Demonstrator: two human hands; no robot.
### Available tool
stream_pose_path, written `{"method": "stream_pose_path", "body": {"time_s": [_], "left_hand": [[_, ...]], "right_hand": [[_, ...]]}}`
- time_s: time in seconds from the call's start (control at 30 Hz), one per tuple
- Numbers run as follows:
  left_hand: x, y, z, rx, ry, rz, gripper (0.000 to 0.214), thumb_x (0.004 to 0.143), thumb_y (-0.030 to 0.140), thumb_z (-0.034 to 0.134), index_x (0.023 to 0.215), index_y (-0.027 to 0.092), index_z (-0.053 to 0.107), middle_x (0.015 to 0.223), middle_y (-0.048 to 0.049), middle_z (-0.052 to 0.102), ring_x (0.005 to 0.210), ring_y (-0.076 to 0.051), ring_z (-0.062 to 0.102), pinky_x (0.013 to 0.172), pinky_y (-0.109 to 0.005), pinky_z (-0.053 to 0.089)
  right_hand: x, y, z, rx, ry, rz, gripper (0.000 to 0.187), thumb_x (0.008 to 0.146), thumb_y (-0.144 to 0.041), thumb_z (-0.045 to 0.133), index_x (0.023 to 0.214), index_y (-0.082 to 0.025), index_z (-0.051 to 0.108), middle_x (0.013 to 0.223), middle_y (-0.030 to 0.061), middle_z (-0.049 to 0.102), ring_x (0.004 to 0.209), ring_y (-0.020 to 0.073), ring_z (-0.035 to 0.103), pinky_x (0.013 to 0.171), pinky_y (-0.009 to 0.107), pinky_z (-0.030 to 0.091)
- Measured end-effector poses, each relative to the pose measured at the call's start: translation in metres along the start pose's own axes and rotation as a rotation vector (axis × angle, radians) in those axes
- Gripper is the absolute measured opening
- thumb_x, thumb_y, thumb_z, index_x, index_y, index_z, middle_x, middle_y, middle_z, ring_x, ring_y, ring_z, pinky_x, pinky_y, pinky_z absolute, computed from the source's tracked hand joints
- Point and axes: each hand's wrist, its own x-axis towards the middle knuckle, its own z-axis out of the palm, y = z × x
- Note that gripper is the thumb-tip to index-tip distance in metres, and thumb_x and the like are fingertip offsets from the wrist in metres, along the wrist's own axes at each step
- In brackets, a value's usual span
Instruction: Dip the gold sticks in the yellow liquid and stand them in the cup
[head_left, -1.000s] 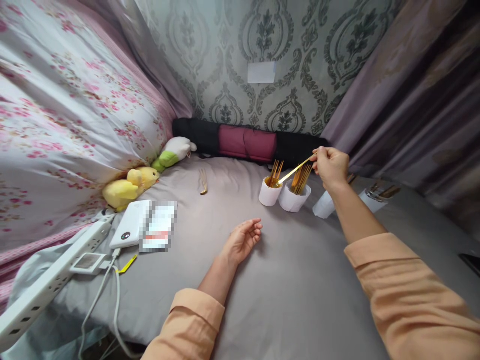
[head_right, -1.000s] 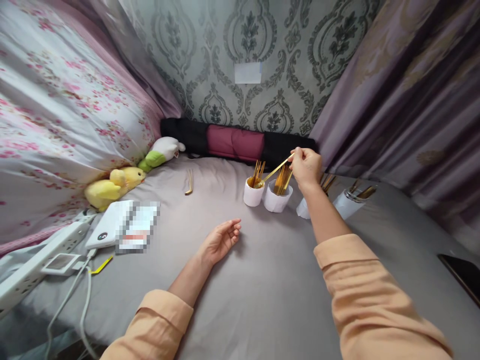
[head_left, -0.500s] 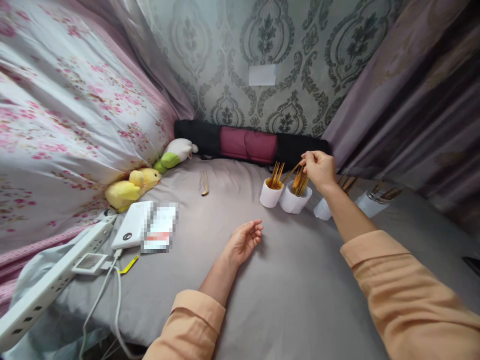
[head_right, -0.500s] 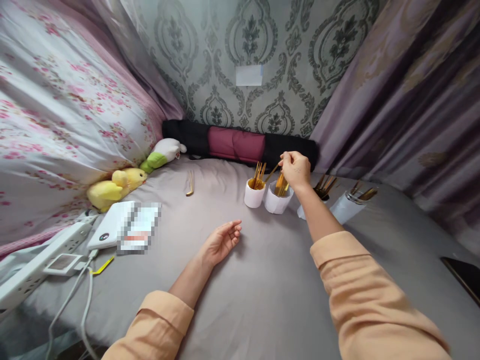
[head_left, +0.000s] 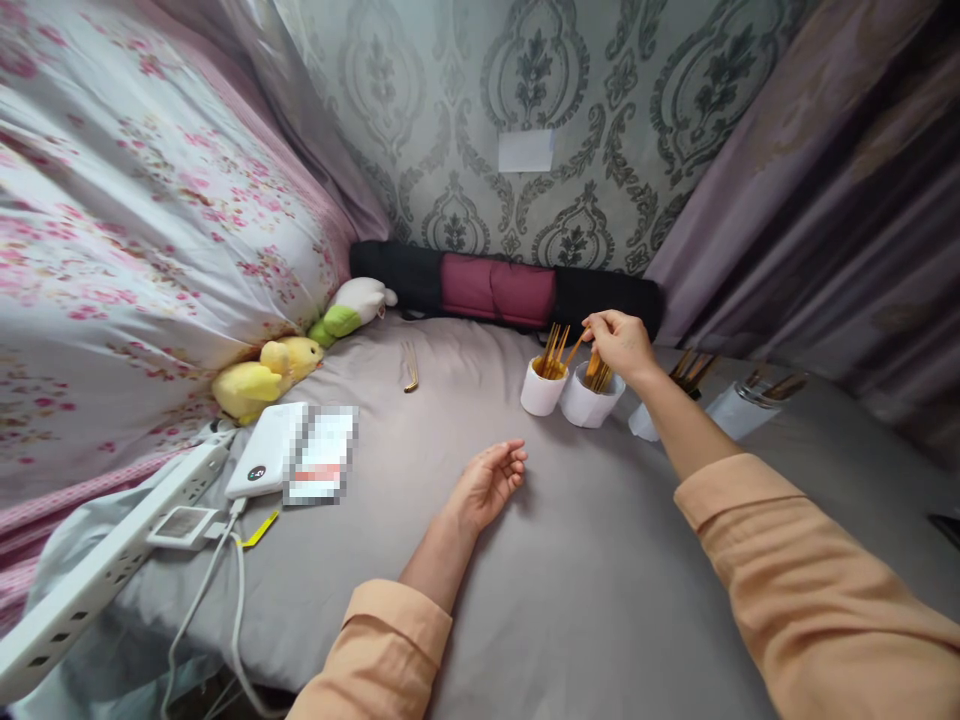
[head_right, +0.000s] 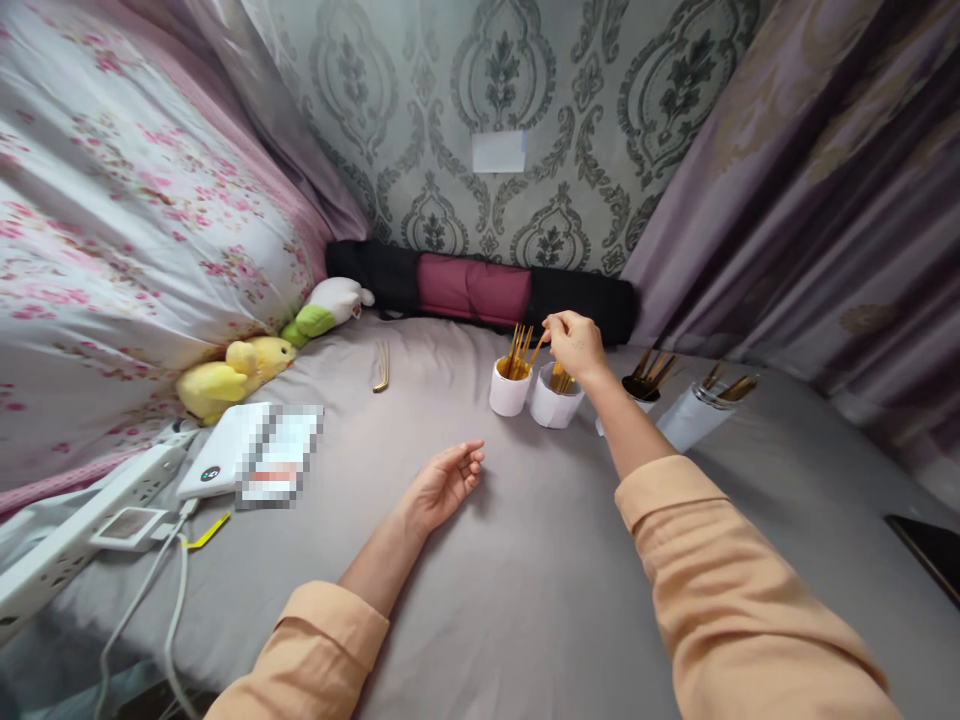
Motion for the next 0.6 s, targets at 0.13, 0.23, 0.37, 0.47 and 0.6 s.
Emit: {"method": "stream_pose_path", "body": {"time_s": [0.13, 0.23, 0.37, 0.47, 0.6], "left_hand": [[0.0004, -0.0004, -0.0001, -0.002, -0.001, 0.002, 0.015, 0.081, 0.016, 0.053, 0.089, 0.007, 0.061, 0.073, -0.0065, 0.060, 0.057, -0.007, 0.054, 0.052, -0.018, 0.042], [0.0001, -0.0004, 0.0004, -0.002, 0.001, 0.006, 0.015, 0.081, 0.015, 0.052, 0.089, 0.007, 0.061, 0.073, -0.0066, 0.060, 0.057, -0.007, 0.053, 0.051, -0.018, 0.042], [-0.0004, -0.0002, 0.0005, -0.002, -0.003, 0.007, 0.015, 0.080, 0.015, 0.052, 0.090, 0.006, 0.061, 0.072, -0.0064, 0.059, 0.057, -0.007, 0.054, 0.051, -0.018, 0.042], [-0.0004, -0.0003, 0.0002, 0.000, -0.002, 0.008, 0.015, 0.080, 0.014, 0.052, 0.090, 0.006, 0.061, 0.073, -0.0065, 0.059, 0.057, -0.007, 0.054, 0.051, -0.018, 0.042], [-0.0002, -0.0005, 0.0002, 0.001, -0.011, 0.012, 0.015, 0.080, 0.015, 0.053, 0.089, 0.007, 0.061, 0.073, -0.0067, 0.060, 0.057, -0.007, 0.054, 0.051, -0.018, 0.042]], "right_hand": [[-0.0001, 0.0016, 0.0033, -0.010, -0.035, 0.023, 0.031, 0.081, -0.042, 0.047, 0.080, -0.015, 0.062, 0.067, 0.0044, 0.065, 0.042, 0.0075, 0.049, 0.044, 0.020, 0.040], [-0.0001, 0.0029, 0.0050, -0.022, -0.064, 0.034, 0.030, 0.081, -0.041, 0.047, 0.080, -0.014, 0.062, 0.067, 0.0043, 0.065, 0.043, 0.0074, 0.050, 0.044, 0.019, 0.040], [-0.0001, 0.0058, 0.0071, -0.033, -0.084, 0.036, 0.027, 0.081, -0.036, 0.046, 0.081, -0.014, 0.062, 0.066, 0.0035, 0.064, 0.042, 0.0070, 0.050, 0.045, 0.019, 0.040], [-0.0003, 0.0080, 0.0084, -0.041, -0.100, 0.034, 0.024, 0.081, -0.033, 0.046, 0.081, -0.015, 0.062, 0.066, 0.0031, 0.064, 0.042, 0.0070, 0.049, 0.044, 0.019, 0.040], [-0.0011, 0.0096, 0.0106, -0.055, -0.122, 0.024, 0.024, 0.082, -0.031, 0.045, 0.080, -0.015, 0.062, 0.065, 0.0029, 0.064, 0.042, 0.0071, 0.049, 0.045, 0.019, 0.040]]}}
